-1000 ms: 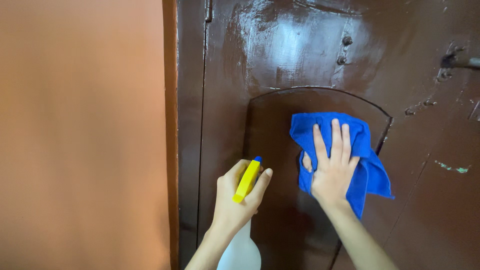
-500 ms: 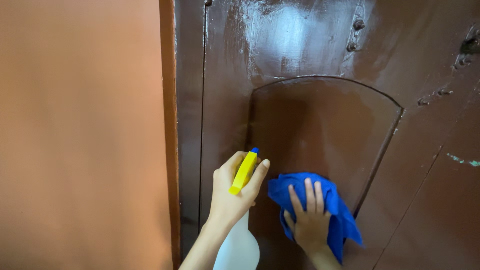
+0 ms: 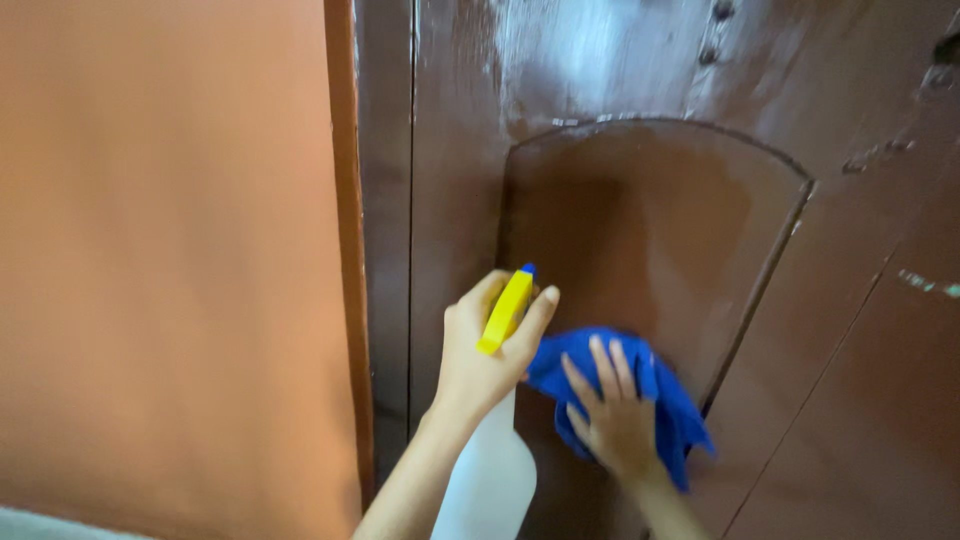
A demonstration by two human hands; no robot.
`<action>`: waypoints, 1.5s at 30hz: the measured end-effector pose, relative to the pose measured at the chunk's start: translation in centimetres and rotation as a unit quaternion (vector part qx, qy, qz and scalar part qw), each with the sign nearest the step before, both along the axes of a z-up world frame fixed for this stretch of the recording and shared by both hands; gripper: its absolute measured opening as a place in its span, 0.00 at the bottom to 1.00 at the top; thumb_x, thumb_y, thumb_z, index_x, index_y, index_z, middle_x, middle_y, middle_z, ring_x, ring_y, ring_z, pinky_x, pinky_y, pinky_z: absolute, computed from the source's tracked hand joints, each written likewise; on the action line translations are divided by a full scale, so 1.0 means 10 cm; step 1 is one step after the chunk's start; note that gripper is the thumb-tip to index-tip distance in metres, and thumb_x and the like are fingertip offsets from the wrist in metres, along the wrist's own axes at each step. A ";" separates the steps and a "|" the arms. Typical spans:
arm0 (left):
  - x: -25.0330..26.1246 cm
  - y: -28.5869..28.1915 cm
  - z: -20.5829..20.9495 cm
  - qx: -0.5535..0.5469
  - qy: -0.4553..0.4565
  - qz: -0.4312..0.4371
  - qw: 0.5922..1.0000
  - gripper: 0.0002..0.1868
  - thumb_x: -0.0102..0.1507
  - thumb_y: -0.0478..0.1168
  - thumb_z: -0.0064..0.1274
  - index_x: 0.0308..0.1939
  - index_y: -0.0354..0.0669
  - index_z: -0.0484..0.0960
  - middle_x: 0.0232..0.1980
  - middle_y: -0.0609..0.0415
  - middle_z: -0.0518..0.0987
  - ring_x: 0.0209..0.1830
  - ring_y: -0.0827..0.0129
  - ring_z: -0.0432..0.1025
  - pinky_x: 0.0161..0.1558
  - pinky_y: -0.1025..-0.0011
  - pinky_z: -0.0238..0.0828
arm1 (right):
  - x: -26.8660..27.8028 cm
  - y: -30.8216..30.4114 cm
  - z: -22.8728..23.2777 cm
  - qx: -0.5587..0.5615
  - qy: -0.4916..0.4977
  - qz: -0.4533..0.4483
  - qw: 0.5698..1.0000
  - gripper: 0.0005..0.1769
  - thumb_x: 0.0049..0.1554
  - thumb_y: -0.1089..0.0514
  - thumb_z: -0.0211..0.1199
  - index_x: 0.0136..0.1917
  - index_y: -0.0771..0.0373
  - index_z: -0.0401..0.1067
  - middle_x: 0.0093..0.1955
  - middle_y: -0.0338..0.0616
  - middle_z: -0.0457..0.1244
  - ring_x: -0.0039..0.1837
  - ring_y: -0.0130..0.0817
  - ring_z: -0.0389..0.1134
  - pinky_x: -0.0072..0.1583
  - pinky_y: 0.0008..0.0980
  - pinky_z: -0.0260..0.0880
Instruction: The person sprays a cleaning solution onto a brown wooden door and wipes the surface with a blue cloth. They systematically clean the door from top to bottom, covering the entire visible area.
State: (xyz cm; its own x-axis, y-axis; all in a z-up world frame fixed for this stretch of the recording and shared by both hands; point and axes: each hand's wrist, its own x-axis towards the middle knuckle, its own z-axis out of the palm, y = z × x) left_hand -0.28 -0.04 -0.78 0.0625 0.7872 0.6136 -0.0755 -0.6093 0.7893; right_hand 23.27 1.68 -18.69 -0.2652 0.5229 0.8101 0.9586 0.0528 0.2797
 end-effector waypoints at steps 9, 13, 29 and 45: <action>-0.10 0.04 -0.04 -0.009 0.029 0.018 0.999 0.15 0.61 0.47 0.61 0.38 0.38 0.81 0.21 0.55 0.77 0.15 0.76 0.73 0.17 0.75 0.72 | -0.25 0.07 1.14 0.022 -0.004 0.021 1.000 0.43 0.53 0.47 0.70 0.80 0.45 0.63 0.86 0.51 0.46 0.86 0.50 0.44 0.74 0.66 0.47; -0.14 0.07 -0.06 0.000 0.027 0.022 0.999 0.15 0.62 0.47 0.60 0.37 0.38 0.81 0.21 0.55 0.78 0.16 0.77 0.74 0.18 0.75 0.72 | -0.37 0.19 1.41 0.043 0.011 0.018 0.999 0.45 0.61 0.49 0.70 0.87 0.46 0.56 0.90 0.52 0.40 0.89 0.53 0.38 0.77 0.70 0.45; -0.09 0.21 -0.14 0.059 0.003 0.046 0.997 0.16 0.63 0.49 0.60 0.37 0.39 0.83 0.25 0.56 0.81 0.22 0.78 0.76 0.27 0.77 0.73 | -0.48 0.27 0.35 -0.005 -0.068 0.072 0.995 0.30 0.55 0.44 0.69 0.69 0.49 0.71 0.84 0.50 0.50 0.84 0.51 0.47 0.77 0.69 0.44; -0.12 0.09 -0.02 0.105 0.016 0.068 0.992 0.17 0.66 0.51 0.61 0.38 0.39 0.83 0.26 0.55 0.82 0.24 0.76 0.77 0.29 0.76 0.74 | -0.15 0.13 0.09 -0.133 -0.232 0.125 0.955 0.37 0.51 0.44 0.65 0.74 0.42 0.66 0.83 0.39 0.48 0.81 0.39 0.50 0.77 0.63 0.40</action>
